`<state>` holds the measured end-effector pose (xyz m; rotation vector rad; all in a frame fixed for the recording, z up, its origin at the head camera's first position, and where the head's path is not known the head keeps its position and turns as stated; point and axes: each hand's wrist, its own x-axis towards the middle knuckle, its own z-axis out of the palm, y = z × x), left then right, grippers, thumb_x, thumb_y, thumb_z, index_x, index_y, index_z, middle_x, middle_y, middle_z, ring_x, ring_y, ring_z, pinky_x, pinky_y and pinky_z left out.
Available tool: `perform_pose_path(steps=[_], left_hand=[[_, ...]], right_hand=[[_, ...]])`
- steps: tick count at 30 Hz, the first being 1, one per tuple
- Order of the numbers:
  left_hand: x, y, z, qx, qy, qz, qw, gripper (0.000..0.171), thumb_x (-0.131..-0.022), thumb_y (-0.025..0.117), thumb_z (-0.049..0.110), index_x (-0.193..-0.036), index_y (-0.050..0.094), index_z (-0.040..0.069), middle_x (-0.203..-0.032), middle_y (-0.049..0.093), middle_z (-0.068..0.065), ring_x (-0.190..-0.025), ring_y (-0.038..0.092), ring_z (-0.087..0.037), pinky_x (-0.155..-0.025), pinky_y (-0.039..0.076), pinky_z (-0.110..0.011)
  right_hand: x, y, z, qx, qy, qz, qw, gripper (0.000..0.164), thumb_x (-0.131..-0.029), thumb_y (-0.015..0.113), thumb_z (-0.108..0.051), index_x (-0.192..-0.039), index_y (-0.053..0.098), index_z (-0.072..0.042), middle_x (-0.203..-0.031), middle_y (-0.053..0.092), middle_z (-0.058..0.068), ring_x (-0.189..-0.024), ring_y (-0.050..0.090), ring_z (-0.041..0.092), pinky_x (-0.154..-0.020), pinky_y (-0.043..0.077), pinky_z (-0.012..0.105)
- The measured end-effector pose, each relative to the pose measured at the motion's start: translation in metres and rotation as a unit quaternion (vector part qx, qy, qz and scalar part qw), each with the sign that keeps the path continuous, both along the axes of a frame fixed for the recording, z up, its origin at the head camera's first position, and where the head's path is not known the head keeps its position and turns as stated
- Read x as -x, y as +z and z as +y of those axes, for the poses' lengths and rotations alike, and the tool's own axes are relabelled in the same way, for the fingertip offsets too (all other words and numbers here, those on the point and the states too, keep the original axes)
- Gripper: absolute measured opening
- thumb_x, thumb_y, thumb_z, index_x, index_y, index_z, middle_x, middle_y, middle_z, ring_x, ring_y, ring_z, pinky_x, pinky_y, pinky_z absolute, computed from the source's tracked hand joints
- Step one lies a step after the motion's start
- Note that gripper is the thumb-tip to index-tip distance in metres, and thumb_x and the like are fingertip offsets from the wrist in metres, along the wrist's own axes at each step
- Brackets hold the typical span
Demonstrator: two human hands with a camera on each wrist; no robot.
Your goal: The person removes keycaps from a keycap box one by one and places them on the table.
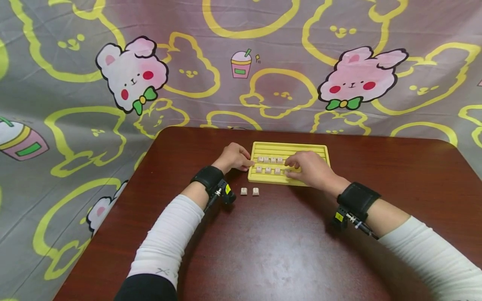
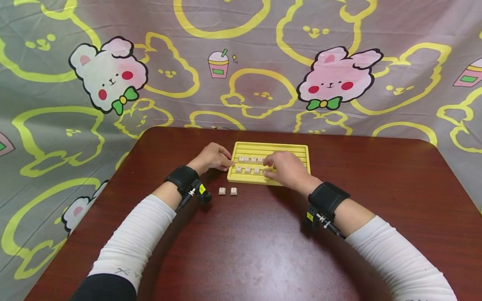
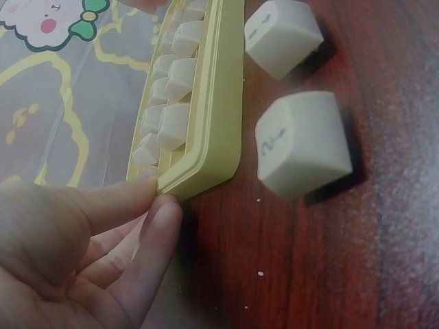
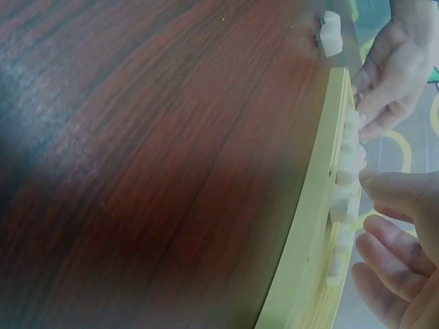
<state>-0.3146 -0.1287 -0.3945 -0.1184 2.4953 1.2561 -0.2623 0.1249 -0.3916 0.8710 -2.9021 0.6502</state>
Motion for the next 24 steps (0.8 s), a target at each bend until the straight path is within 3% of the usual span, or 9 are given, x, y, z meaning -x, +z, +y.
perform_pose_path(steps=[16,24], left_hand=[[-0.001,0.003,-0.001,-0.004,-0.002,-0.008,1.0,0.026,-0.083,0.079,0.006,-0.105,0.068,-0.005,-0.114,0.062,-0.021,-0.064,0.067,-0.012,-0.073,0.064,-0.031],[-0.001,0.003,-0.001,-0.022,-0.001,-0.014,0.9997,0.027,-0.084,0.077,0.004,-0.107,0.067,-0.006,-0.097,0.066,-0.016,-0.062,0.066,-0.011,-0.074,0.064,-0.031]], right_hand=[[0.006,-0.009,0.002,0.008,0.001,-0.012,1.0,0.027,-0.085,0.079,-0.021,-0.109,0.075,-0.008,-0.103,0.074,0.008,-0.09,0.069,0.022,-0.079,0.06,0.039],[0.007,-0.013,-0.001,0.003,-0.002,-0.017,1.0,0.023,-0.086,0.078,-0.021,-0.106,0.076,-0.01,-0.102,0.075,0.006,-0.088,0.07,0.02,-0.078,0.06,0.039]])
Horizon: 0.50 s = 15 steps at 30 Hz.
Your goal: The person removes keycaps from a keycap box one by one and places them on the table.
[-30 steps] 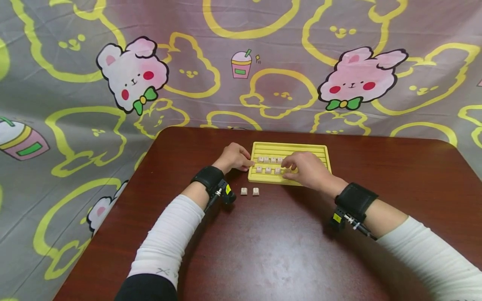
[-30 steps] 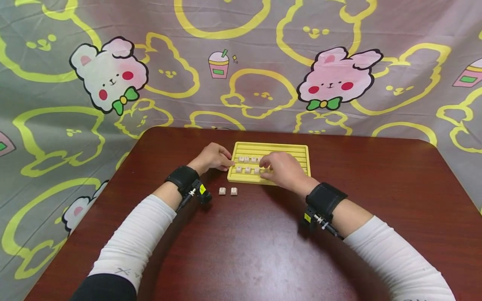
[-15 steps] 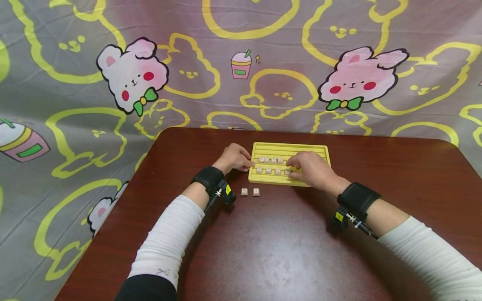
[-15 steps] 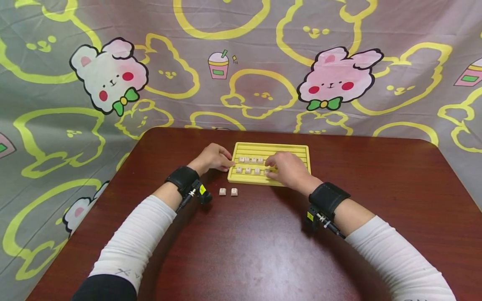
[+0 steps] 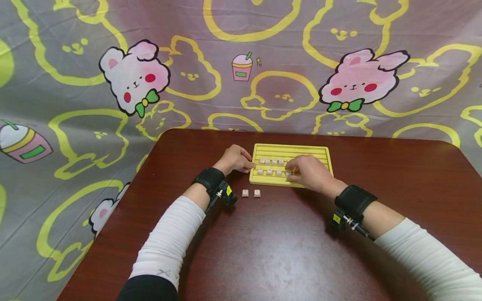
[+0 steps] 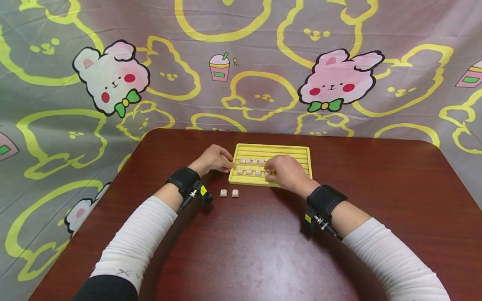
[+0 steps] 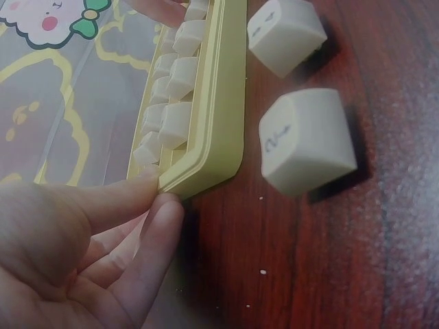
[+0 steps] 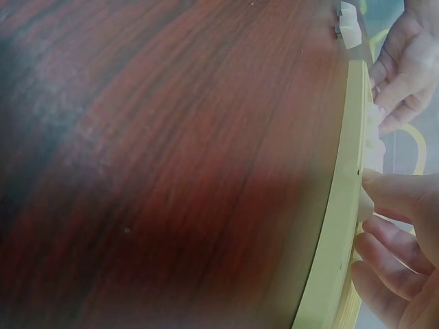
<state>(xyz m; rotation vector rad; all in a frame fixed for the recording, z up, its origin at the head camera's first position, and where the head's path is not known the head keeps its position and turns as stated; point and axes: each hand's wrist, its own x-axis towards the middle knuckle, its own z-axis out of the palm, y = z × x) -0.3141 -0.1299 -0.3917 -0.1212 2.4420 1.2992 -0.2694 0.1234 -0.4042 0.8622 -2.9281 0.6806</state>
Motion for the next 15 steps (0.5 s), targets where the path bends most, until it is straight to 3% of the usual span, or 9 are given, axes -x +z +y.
perform_pose_path(steps=[15], left_hand=[[-0.0008,0.0005,0.0,-0.009,0.001,-0.002,1.0,0.026,-0.085,0.077,0.003,-0.106,0.067,-0.007,-0.086,0.066,-0.012,-0.066,0.066,-0.013,-0.075,0.064,-0.032]], right_hand=[[0.0015,-0.0023,-0.0008,-0.003,0.004,0.006,1.0,0.021,-0.087,0.077,-0.021,-0.105,0.075,-0.011,-0.1,0.075,0.005,-0.087,0.07,0.019,-0.077,0.059,0.039]])
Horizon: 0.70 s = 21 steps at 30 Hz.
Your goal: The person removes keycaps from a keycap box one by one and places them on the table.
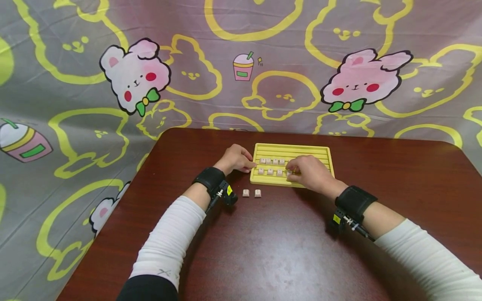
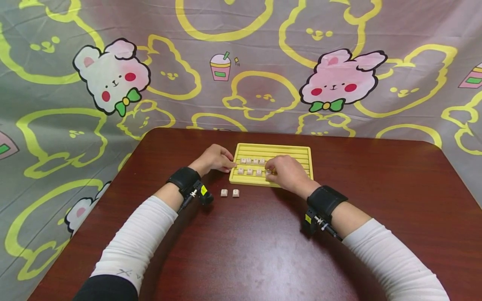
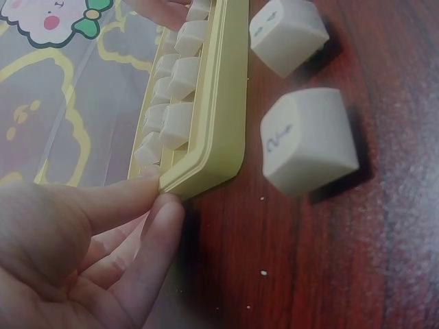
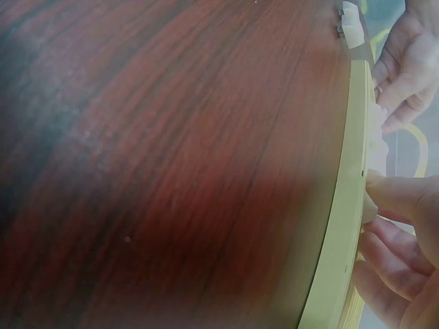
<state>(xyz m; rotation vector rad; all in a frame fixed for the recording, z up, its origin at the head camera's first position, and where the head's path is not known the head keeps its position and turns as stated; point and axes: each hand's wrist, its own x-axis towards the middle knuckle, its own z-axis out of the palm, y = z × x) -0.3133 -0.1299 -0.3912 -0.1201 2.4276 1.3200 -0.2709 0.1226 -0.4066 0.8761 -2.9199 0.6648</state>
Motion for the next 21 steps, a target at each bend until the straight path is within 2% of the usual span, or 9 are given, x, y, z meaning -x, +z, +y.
perform_pose_path(steps=[6,14,21], left_hand=[[0.0003,-0.0008,0.0007,0.005,0.0,0.002,1.0,0.026,-0.085,0.077,0.003,-0.107,0.067,-0.006,-0.088,0.065,-0.012,-0.066,0.066,-0.013,-0.077,0.064,-0.034],[0.0003,-0.0012,0.0005,0.0,0.002,0.001,1.0,0.026,-0.084,0.077,0.003,-0.105,0.067,-0.007,-0.079,0.064,-0.009,-0.064,0.065,-0.012,-0.076,0.064,-0.034],[0.0003,-0.0014,-0.0002,0.006,-0.002,0.005,1.0,0.026,-0.084,0.078,0.004,-0.105,0.067,-0.006,-0.084,0.064,-0.01,-0.065,0.065,-0.012,-0.076,0.065,-0.034]], right_hand=[[-0.0003,-0.0011,-0.0012,0.002,0.002,-0.001,1.0,0.02,-0.088,0.076,-0.02,-0.105,0.075,-0.011,-0.1,0.075,0.006,-0.087,0.07,0.019,-0.077,0.06,0.039],[-0.0012,-0.0003,-0.0026,0.004,-0.001,-0.005,1.0,0.017,-0.089,0.074,-0.016,-0.105,0.075,-0.011,-0.1,0.075,0.006,-0.088,0.071,0.02,-0.077,0.06,0.04],[-0.0007,-0.0015,-0.0029,0.006,0.0,-0.004,1.0,0.016,-0.09,0.073,-0.015,-0.105,0.075,-0.011,-0.1,0.075,0.006,-0.088,0.07,0.02,-0.077,0.06,0.04]])
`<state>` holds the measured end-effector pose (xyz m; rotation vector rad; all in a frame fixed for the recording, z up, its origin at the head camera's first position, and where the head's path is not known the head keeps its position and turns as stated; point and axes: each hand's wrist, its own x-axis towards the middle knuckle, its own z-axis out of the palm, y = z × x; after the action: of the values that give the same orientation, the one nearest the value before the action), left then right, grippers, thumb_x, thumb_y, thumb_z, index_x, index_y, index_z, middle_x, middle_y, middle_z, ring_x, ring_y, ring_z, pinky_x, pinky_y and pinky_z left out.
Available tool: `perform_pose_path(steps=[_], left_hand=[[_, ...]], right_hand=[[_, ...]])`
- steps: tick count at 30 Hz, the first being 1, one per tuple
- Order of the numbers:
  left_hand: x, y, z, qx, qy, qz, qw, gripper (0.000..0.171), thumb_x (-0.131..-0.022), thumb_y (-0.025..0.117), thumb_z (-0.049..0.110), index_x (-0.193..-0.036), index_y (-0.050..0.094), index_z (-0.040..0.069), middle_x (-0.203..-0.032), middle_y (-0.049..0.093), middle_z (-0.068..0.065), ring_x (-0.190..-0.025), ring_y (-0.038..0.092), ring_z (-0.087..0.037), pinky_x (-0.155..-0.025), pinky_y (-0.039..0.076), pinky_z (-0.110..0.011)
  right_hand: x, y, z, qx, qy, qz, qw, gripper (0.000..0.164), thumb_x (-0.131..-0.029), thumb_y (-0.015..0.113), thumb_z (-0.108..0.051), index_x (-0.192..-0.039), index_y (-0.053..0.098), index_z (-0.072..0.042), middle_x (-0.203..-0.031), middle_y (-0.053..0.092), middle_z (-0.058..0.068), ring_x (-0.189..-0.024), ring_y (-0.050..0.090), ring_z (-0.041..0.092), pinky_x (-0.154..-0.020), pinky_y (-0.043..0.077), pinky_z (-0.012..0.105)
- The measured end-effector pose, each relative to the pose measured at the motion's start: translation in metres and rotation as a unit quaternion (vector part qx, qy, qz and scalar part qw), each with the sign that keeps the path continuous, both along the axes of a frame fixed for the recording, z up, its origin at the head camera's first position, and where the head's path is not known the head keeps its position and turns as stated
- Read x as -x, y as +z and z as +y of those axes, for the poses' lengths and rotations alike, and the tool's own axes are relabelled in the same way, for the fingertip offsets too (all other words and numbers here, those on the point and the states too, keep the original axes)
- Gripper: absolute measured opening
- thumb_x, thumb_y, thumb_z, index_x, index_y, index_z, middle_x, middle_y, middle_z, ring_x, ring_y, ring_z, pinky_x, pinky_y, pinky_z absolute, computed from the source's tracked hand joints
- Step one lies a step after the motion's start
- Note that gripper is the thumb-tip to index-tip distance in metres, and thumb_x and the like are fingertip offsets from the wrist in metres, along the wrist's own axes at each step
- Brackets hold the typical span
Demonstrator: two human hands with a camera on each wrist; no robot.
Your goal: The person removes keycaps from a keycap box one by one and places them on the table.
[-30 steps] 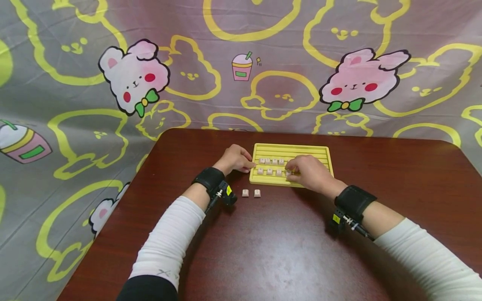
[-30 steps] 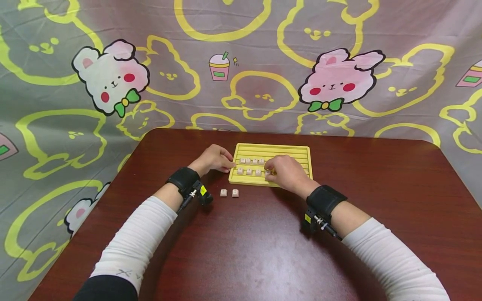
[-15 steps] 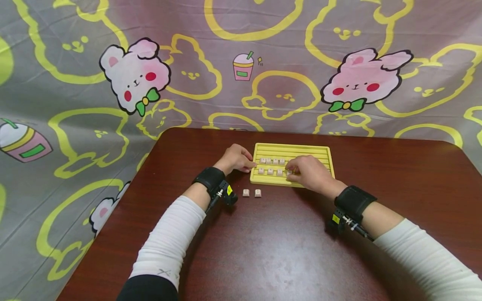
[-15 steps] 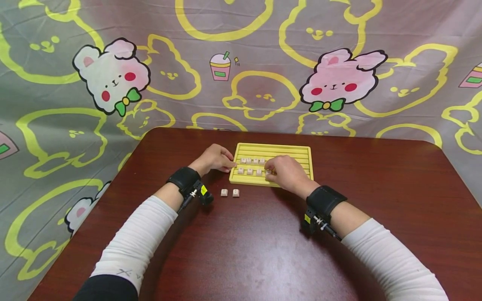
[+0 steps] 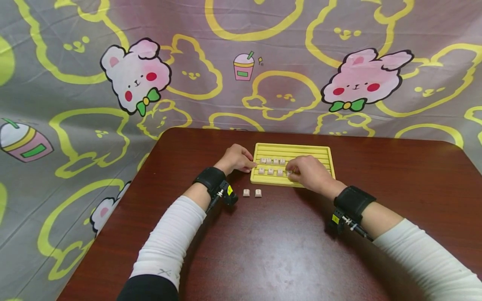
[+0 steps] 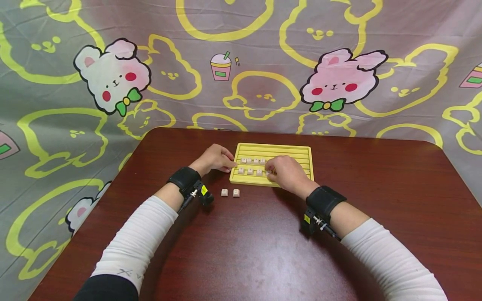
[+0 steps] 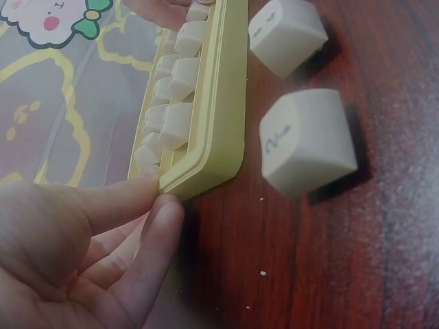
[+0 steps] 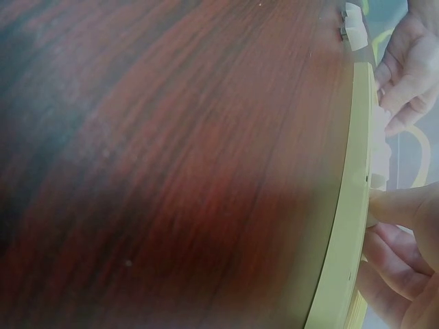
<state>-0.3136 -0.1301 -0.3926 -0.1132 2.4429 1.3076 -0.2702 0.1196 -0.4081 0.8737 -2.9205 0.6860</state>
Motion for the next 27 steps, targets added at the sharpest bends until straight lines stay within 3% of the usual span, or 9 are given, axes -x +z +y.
perform_pose_path(steps=[12,27], left_hand=[[0.0008,-0.0015,-0.0012,-0.008,0.002,-0.005,1.0,0.028,-0.083,0.079,0.003,-0.106,0.068,-0.006,-0.083,0.066,-0.01,-0.06,0.065,-0.01,-0.068,0.064,-0.028],[0.0004,0.0001,-0.0009,-0.003,0.004,0.0,1.0,0.027,-0.083,0.078,0.005,-0.105,0.068,-0.006,-0.087,0.066,-0.012,-0.064,0.065,-0.012,-0.072,0.065,-0.032]], right_hand=[[-0.0005,0.0004,0.0007,0.017,0.002,0.011,1.0,0.014,-0.089,0.073,-0.013,-0.102,0.075,-0.007,-0.097,0.075,0.009,-0.088,0.071,0.021,-0.079,0.061,0.04],[0.0,0.0041,0.0031,0.027,0.003,0.012,1.0,0.014,-0.089,0.073,-0.01,-0.101,0.075,-0.005,-0.097,0.075,0.01,-0.088,0.071,0.021,-0.078,0.061,0.039]])
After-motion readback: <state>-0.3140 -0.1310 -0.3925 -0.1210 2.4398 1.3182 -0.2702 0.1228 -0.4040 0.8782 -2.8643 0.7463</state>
